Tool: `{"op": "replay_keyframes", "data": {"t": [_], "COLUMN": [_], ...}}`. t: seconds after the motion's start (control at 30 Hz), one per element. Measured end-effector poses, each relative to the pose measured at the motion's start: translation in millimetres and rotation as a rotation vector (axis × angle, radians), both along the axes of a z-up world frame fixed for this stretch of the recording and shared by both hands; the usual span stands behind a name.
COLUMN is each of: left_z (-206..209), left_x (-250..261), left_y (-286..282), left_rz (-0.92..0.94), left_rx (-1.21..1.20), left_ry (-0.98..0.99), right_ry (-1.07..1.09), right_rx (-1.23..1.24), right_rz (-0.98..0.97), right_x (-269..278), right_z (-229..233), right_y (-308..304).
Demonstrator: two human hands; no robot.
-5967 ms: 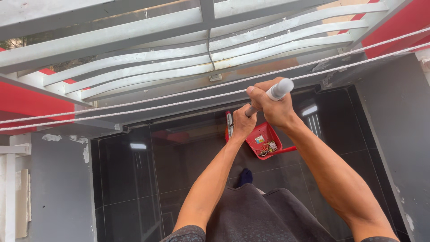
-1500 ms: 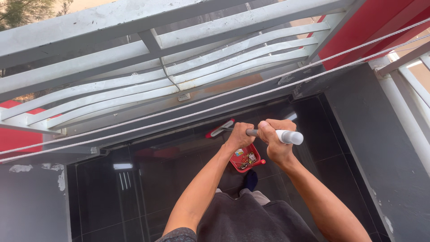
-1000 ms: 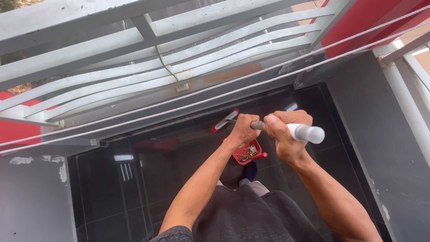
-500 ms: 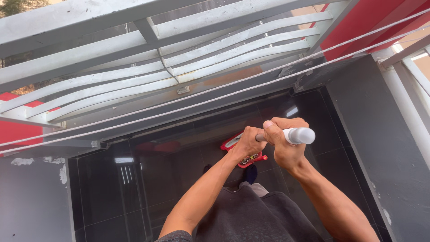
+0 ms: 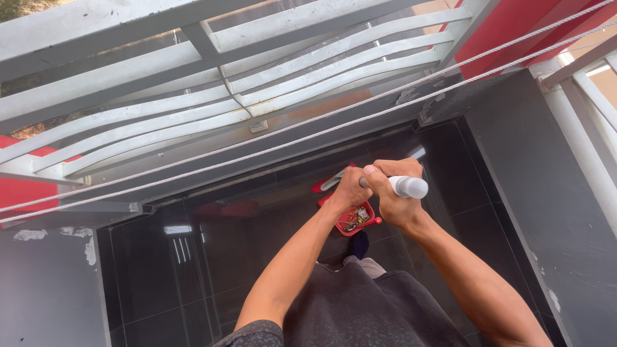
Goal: The person sweeps debris from the floor onto a dustpan using a small brush by hand.
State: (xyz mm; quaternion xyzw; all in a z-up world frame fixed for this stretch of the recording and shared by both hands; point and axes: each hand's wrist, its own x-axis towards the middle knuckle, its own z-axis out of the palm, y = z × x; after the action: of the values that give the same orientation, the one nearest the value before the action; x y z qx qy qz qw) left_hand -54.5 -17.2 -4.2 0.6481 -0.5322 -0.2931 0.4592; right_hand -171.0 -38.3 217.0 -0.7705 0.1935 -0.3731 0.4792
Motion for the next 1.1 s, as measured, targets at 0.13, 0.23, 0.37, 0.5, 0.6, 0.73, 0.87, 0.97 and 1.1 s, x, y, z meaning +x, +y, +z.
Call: {"op": "replay_keyframes", "data": {"t": [0.13,0.23,0.37,0.5,0.6,0.73,0.87,0.97,1.1], "left_z": [22,42,50,49,47,38,28,24,18], "left_x": [-14,-13,6,33,51,66,55,42,32], "left_y": [7,7,1,7,21,35,43,48,47], "left_rz": [-0.033,-0.07,-0.02,0.122,0.219,0.37,0.422,0.441,0.486], "left_rx": [0.008,0.034,-0.086,-0.064,-0.227,-0.168,-0.128,-0.101,-0.085], "left_ry": [0.051,0.121,-0.048,-0.044,-0.095,-0.126,-0.123,-0.07,-0.061], "right_ry": [0.0,-0.065,-0.031,-0.069,0.001,-0.02,0.426,0.95,1.128], "right_rx": [0.145,0.197,0.067,0.039,0.193,0.161,0.531,0.344,0.342], "right_rz": [-0.039,-0.03,0.029,0.291,0.536,0.608,0.166,-0.185,-0.241], "right_x": [-6,-10,-12,3,17,24,5,-46,-92], "right_z": [12,24,37,39,39,-39,-244,-360,-402], "right_y": [1,3,-4,-32,-49,-79,-85,-63,-34]}}
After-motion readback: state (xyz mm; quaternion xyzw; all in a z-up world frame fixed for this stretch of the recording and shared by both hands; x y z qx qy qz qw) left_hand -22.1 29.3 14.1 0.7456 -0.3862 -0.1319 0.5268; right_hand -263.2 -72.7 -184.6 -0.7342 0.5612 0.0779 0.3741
